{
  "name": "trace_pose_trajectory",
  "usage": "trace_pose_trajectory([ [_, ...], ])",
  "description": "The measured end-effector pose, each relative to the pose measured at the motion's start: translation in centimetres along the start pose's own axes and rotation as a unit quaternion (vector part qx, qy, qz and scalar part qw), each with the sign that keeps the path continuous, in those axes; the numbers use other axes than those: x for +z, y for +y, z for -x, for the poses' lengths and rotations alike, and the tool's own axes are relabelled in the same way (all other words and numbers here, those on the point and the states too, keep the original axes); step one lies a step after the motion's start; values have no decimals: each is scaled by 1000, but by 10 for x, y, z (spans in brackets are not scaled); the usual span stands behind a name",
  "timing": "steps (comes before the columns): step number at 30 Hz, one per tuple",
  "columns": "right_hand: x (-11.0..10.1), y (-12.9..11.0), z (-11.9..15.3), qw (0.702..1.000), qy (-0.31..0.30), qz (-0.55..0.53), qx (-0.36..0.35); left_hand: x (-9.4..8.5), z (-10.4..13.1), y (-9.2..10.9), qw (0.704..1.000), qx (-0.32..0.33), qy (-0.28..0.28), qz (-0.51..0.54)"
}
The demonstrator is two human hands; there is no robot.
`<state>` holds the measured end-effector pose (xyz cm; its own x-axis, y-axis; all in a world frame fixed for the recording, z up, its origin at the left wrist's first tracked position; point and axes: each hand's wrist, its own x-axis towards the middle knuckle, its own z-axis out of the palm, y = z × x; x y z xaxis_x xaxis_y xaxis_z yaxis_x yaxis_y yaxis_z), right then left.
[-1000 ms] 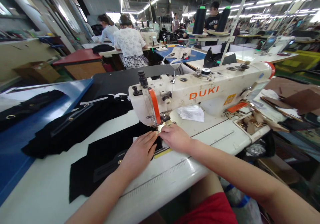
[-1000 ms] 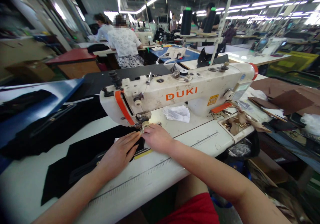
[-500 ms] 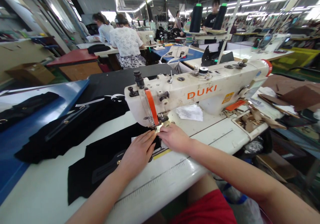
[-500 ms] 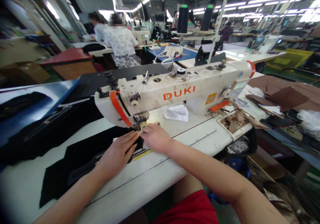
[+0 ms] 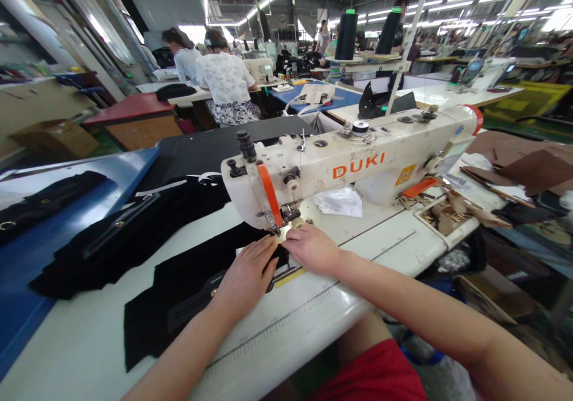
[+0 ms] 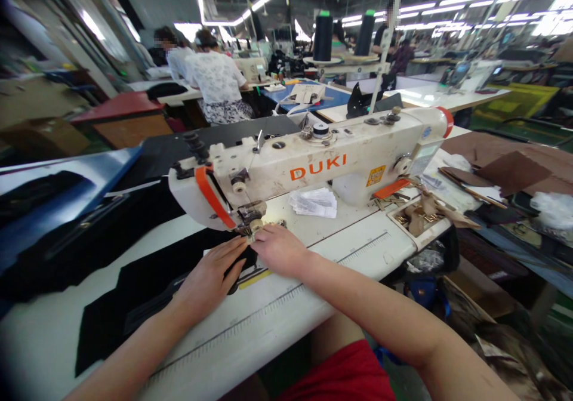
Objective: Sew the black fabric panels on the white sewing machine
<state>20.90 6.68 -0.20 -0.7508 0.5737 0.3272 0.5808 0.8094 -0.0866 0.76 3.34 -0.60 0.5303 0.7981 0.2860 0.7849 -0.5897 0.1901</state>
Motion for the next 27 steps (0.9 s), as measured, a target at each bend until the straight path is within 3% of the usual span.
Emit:
trace_pose_trajectory([
  [10, 1, 0, 1, 1000, 14, 13, 9, 3, -11, -8, 1000, -6, 14, -25],
  [14, 0, -1, 4, 999, 32, 7, 5, 2, -3, -7, 999, -13, 4, -32],
  [20, 0, -3, 12, 996, 83, -37, -7, -18, 45, 12, 998, -24, -24, -46],
  [23, 1, -4, 14, 994, 100, -52, -12, -36, 74, 23, 994, -42, 4, -101],
  [25, 1, -4, 14, 993, 108, -55, -14, -47, 95, 25, 989, -63, 18, -135],
  [27, 1, -5, 15, 992, 108, -58, -15, -53, 119, 19, 985, -77, -2, -152],
])
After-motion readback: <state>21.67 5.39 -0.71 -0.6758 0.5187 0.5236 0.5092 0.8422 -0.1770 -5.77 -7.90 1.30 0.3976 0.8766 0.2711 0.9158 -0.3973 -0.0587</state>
